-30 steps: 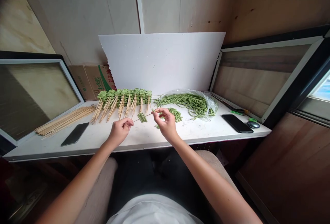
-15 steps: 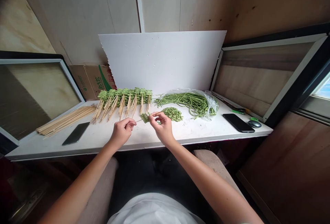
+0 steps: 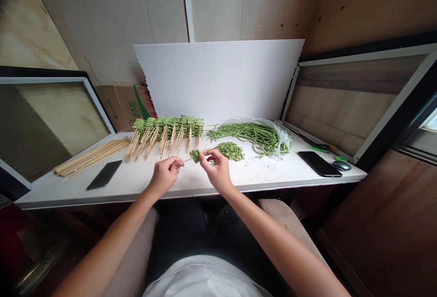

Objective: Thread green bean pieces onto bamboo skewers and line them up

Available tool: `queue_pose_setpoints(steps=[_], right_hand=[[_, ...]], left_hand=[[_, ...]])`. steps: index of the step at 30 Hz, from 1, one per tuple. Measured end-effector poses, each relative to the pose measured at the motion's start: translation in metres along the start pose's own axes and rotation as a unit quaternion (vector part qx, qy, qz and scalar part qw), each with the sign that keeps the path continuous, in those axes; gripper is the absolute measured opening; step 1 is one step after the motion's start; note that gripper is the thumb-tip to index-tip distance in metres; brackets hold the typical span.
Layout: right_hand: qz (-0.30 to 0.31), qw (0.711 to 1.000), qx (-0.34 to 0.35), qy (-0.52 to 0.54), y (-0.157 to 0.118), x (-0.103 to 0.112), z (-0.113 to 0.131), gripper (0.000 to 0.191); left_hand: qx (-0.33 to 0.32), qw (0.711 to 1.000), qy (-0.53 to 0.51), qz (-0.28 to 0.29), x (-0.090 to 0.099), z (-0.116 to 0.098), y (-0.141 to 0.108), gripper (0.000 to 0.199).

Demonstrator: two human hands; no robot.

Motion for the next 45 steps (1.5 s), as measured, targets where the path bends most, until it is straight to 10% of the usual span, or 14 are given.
queue_pose_setpoints(steps=[9,17,25,34,39,45], right_hand=[[0.094,0.986,0.044,-0.129,0.029,0.029,-0.019,0.033],[0.198,0.871,0.141,-0.427,0.035,0.051,-0.080,0.026],[0.246,0.846,0.164,-0.443,0.030,0.045,-0.075,0.015],[0.171,0.900,0.124,-0.381,0.036,0.050,-0.069,0.017],[0.052,0.986,-0.059,-0.146,0.050,0.069,-0.060,0.039],[0.093,0.979,-0.157,0.095,0.053,0.065,-0.034,0.042]], left_hand=[[0.067,0.997,-0.030,0.007,0.002,0.024,0.005,0.030],[0.088,0.996,-0.031,0.000,0.010,0.032,0.009,0.029],[0.087,0.996,-0.033,0.009,0.008,0.033,0.008,0.028],[0.078,0.996,-0.028,0.014,0.008,0.031,0.009,0.029],[0.074,0.997,-0.024,0.007,0.013,0.025,0.011,0.029],[0.074,0.997,-0.033,0.005,0.014,0.020,0.011,0.031]])
Point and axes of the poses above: each hand's wrist, its own y-axis towards the middle knuckle, its own x-axis out of the back of the hand, z = x × y, the point moved 5 cm from there along y, towards the middle knuckle, and after that the axes turned 9 degrees about -y, right-handed, at the moved point
